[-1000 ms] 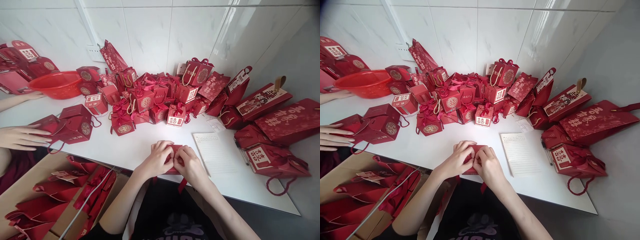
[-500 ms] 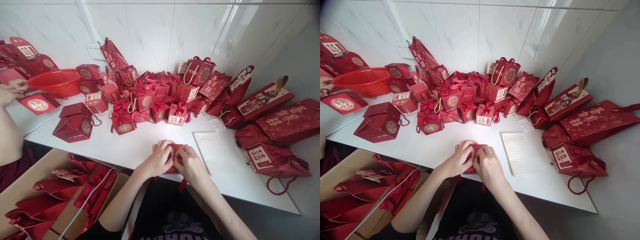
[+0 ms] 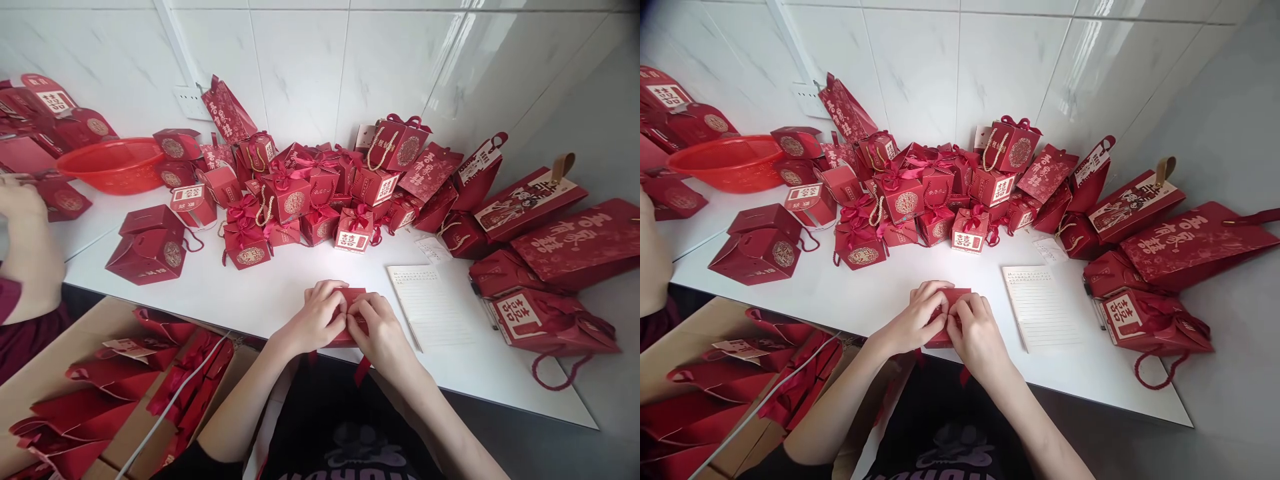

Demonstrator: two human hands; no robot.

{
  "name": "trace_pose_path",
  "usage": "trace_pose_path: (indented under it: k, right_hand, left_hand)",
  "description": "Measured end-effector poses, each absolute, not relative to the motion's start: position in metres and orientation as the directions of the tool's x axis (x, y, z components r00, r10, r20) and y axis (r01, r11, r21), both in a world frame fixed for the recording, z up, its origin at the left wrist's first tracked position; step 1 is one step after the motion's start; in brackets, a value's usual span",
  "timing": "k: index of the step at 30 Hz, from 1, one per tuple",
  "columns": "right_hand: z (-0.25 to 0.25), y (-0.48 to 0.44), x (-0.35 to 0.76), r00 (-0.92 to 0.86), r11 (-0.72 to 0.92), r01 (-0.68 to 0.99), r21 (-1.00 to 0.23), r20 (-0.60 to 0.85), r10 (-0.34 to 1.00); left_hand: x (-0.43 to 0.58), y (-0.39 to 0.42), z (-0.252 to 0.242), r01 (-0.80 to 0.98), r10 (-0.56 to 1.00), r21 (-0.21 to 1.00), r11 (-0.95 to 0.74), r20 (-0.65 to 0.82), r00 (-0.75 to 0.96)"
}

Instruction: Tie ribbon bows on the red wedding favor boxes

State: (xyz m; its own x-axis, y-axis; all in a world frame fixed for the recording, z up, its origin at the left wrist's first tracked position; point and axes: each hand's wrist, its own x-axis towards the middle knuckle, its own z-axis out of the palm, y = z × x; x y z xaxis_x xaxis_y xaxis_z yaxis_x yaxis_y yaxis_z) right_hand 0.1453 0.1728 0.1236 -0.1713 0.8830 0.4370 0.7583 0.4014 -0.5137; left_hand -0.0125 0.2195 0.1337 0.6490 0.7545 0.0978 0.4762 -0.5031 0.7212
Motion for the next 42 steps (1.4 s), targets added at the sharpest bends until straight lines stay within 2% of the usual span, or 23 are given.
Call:
trace_pose_path:
  k: [9,18,25,28,30,33,36,42]
  right_hand:
    - [0.114,0.172,0.144,-0.106,0.446,0.746,-0.494,0.574,0.812]
    - [0.119,0.172,0.145,-0.129,0.46,0.737,-0.495,0.565,0.815]
    - [0.114,0.168,0.142,-0.027,0.404,0.693,-0.597,0.539,0.842]
    - [0.115,0.167,0.152,-0.003,0.379,0.623,-0.684,0.483,0.876]
    - [0.117,0.167,0.162,0.069,0.283,0.594,-0.753,0.398,0.915]
    - [0.12,0.167,0.177,0.071,0.054,0.556,-0.83,0.112,0.991]
    - [0.123,0.167,0.184,-0.029,-0.093,0.518,-0.85,-0.126,0.992]
    - [0.12,0.167,0.181,-0.09,-0.093,0.411,-0.907,-0.141,0.986]
  left_hand:
    - [-0.012,0.218,0.132,0.452,0.761,0.736,-0.504,0.131,0.635]
    - [-0.012,0.218,0.13,0.441,0.773,0.747,-0.497,0.151,0.616]
    - [-0.013,0.218,0.128,0.416,0.78,0.761,-0.498,0.184,0.598]
    - [-0.021,0.215,0.125,0.379,0.806,0.781,-0.497,0.253,0.535]
    - [-0.031,0.21,0.121,0.365,0.842,0.807,-0.465,0.276,0.464]
    - [-0.046,0.201,0.115,0.384,0.907,0.85,-0.361,0.225,0.355]
    - [-0.056,0.194,0.114,0.43,0.931,0.868,-0.249,0.092,0.353]
    - [-0.062,0.194,0.122,0.398,0.918,0.914,-0.081,-0.087,0.387]
